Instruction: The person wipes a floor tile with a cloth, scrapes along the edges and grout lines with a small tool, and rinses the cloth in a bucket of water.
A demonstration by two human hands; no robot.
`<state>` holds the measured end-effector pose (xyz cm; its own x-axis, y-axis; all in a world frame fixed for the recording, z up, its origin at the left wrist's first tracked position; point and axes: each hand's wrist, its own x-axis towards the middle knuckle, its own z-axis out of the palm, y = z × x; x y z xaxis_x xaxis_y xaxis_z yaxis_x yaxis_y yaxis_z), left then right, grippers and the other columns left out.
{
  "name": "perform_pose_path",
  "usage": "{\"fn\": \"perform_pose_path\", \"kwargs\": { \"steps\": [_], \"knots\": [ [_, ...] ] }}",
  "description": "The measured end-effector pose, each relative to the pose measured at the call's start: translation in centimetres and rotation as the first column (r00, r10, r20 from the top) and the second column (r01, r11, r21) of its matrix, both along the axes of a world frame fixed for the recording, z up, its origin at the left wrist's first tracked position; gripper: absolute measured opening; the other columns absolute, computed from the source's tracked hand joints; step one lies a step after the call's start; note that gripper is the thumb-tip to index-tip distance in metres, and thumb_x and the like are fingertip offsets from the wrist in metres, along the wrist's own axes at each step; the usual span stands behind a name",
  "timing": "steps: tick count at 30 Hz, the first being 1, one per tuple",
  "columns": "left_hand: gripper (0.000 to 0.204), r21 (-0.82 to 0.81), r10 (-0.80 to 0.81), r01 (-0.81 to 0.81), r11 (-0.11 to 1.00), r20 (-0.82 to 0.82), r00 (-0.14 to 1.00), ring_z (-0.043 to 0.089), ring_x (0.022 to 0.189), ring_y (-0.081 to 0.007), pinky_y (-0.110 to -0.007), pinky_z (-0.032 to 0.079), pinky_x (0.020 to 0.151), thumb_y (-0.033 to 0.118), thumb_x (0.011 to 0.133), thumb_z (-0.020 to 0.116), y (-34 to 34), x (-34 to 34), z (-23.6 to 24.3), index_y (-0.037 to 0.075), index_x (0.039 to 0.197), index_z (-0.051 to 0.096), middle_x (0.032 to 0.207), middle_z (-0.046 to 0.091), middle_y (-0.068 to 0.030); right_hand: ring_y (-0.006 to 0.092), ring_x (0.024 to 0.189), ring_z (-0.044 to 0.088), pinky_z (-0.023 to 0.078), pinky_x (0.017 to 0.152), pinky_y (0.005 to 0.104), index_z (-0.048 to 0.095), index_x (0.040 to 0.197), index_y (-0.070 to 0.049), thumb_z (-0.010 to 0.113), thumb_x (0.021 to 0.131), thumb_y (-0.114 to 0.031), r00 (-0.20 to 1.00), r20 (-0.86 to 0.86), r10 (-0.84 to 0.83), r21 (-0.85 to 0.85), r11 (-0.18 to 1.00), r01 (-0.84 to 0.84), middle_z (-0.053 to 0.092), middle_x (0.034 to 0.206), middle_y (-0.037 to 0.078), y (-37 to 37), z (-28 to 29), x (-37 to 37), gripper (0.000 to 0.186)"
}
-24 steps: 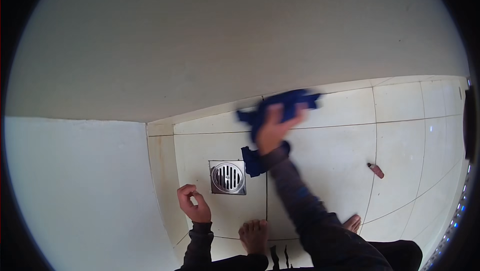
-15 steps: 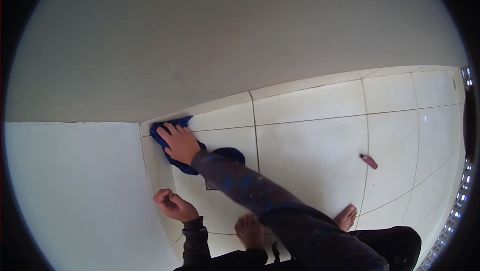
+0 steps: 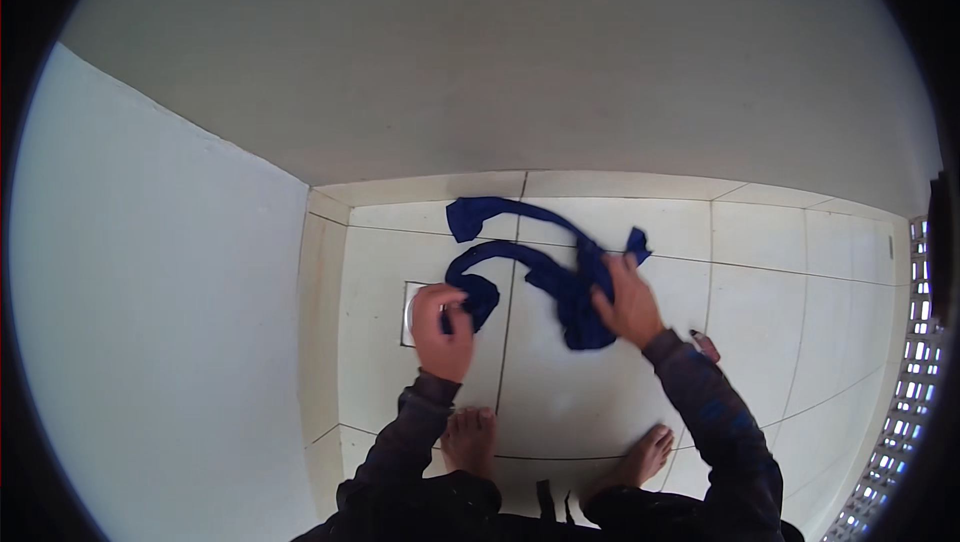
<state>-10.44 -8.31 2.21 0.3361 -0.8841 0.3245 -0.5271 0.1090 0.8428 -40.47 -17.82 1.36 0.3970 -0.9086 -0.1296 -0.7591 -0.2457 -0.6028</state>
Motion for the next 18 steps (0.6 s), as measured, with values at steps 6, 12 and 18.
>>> {"fn": "perform_pose_path", "kwargs": {
  "steps": [6,12,18],
  "knots": [
    [0.036,0.297,-0.538,0.45,0.842,0.406,0.739,0.048,0.139,-0.0416,-0.056,0.035,0.115,0.034,0.086,0.077,-0.6,-10.4,-1.9,0.01,0.112,0.072,0.145,0.058,-0.0137,0.0456,0.143,0.048,0.041,0.117,0.0552,0.049,0.154,-0.006,0.076,0.095,-0.022,0.973,-0.035,0.228,-0.043,0.973,-0.229,0.047,0.156,0.027,10.1,3.2,-9.9,0.067],
    [0.019,0.376,-0.425,0.302,0.876,0.303,0.853,0.059,0.091,-0.0355,-0.051,0.044,0.083,0.022,0.082,0.072,4.6,-4.7,-4.8,0.007,0.086,0.061,0.089,0.061,-0.0113,0.0406,0.132,0.053,0.046,0.108,0.0517,0.055,0.15,-0.008,0.073,0.095,-0.009,0.893,-0.374,-0.251,-0.258,0.953,0.16,0.057,0.141,0.02,13.5,-1.7,-22.6,0.057],
    [0.015,0.542,-0.071,-0.254,0.801,0.508,0.858,0.063,0.079,-0.0412,-0.054,0.046,0.072,0.018,0.087,0.069,15.1,5.3,-5.4,0.006,0.084,0.06,0.078,0.064,-0.0163,0.0319,0.106,0.064,0.048,0.1,0.0432,0.075,0.122,-0.006,0.071,0.096,-0.004,0.975,-0.012,-0.223,-0.365,0.908,0.203,0.068,0.115,0.009,6.5,-5.3,-18.1,0.026]
  ]
}}
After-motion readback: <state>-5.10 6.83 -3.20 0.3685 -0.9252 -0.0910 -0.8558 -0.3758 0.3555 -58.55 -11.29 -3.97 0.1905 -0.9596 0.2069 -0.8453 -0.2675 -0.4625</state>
